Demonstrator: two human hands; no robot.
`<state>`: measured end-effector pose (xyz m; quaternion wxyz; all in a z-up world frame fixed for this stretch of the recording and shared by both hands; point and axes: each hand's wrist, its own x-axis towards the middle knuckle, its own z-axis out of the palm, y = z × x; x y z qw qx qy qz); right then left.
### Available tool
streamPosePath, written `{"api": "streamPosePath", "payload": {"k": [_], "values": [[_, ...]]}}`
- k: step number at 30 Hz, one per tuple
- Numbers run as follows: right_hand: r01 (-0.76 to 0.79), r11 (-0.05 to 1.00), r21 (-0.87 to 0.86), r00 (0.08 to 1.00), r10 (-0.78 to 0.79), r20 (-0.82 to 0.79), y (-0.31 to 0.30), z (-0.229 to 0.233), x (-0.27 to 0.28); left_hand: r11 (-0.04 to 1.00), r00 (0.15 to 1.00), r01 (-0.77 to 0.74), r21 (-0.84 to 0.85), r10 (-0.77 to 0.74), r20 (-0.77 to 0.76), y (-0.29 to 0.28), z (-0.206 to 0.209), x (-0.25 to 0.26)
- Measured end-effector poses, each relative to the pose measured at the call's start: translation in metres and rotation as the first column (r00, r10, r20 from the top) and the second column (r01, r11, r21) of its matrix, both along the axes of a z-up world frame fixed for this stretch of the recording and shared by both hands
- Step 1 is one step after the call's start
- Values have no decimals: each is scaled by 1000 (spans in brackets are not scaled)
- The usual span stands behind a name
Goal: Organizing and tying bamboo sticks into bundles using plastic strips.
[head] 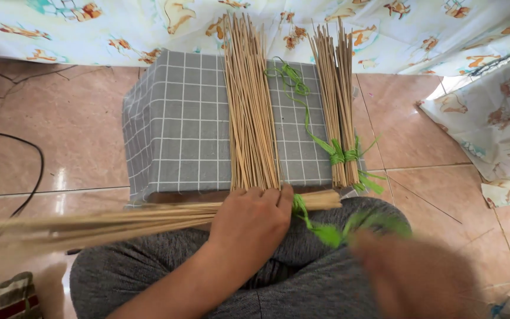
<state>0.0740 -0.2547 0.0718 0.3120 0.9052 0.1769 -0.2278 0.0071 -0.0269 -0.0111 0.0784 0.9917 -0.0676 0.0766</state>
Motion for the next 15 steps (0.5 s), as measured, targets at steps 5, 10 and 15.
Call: {"api": "streamPosePath", "payload": {"k": [5,10,15], "values": [[-455,366,812,890,227,396,48,5,59,983,978,158,-95,-143,149,-3,13,-14],[-206,323,924,906,419,55,17,-133,91,944,962,216,-251,-162,219,6,28,-21],[201,541,817,919,186,-349,23,-112,-19,994,988,-15,-104,31,148,17,5,-9]]}}
